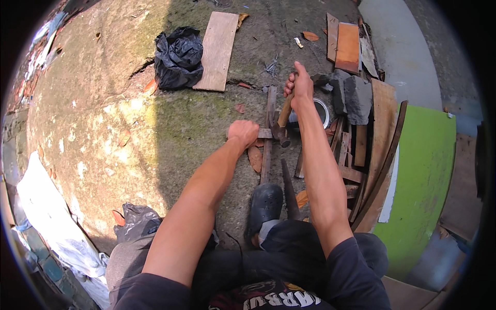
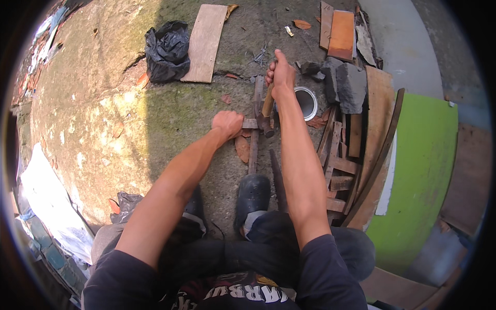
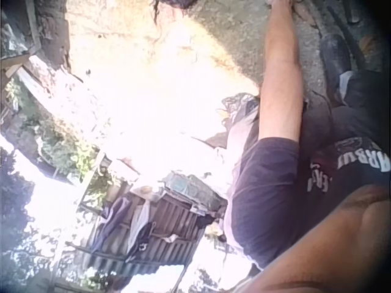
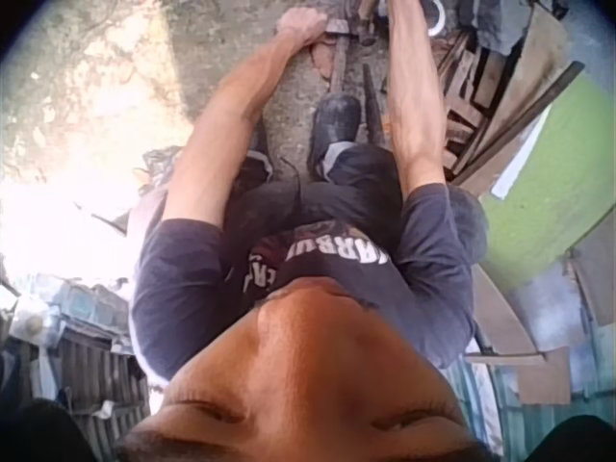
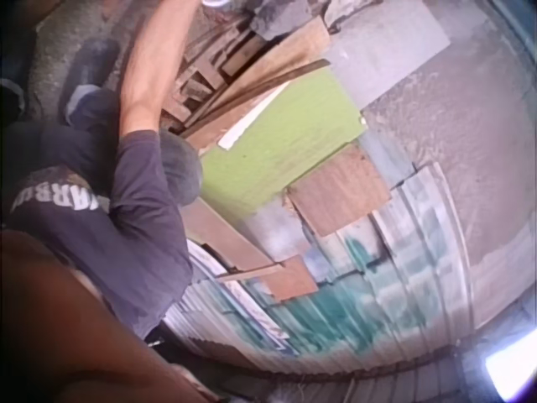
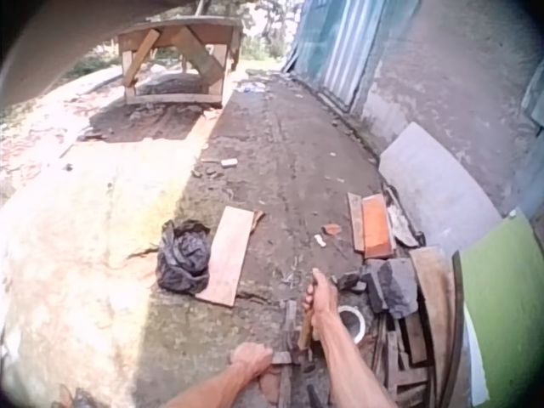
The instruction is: The person sits on the ground and uses a hammer to drive nails into small pieces of wood. They repeatedly pick up nails, position them on the wood, and hammer them in. The person also uses the hammer to break apart a larger piece of wood.
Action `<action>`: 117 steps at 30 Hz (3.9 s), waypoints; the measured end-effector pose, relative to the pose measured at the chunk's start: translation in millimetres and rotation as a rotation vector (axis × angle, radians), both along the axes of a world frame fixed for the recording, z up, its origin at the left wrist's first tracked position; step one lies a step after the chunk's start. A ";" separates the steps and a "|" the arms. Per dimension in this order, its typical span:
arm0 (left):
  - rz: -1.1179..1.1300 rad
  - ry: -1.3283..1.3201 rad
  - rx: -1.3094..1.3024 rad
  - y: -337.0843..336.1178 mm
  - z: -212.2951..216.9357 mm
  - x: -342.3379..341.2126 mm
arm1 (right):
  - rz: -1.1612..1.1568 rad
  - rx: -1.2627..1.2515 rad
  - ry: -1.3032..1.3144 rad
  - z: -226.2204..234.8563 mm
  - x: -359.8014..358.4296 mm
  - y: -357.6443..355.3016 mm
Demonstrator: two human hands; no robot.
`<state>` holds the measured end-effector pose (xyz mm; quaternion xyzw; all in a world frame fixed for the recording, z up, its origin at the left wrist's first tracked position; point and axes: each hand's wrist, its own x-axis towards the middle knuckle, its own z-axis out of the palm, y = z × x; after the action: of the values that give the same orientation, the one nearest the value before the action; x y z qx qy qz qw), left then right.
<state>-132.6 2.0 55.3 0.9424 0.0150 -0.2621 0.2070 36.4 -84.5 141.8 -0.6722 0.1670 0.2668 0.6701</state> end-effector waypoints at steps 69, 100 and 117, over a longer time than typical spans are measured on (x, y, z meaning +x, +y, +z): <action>0.410 0.949 -1.399 41.8 -2.5 33.0 | -0.156 0.817 -0.259 54.7 -144.4 -141.8; -0.014 -0.222 -0.294 52.1 -21.4 54.5 | -0.316 0.430 -0.211 54.4 -160.1 -131.7; -0.308 -0.235 0.021 47.3 1.9 27.5 | -0.331 0.265 -0.241 66.0 -100.3 -111.8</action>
<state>-105.1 49.3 57.2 0.9598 -0.1509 -0.1789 0.1551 -63.9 -196.4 207.8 -0.5687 0.1572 0.0906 0.8023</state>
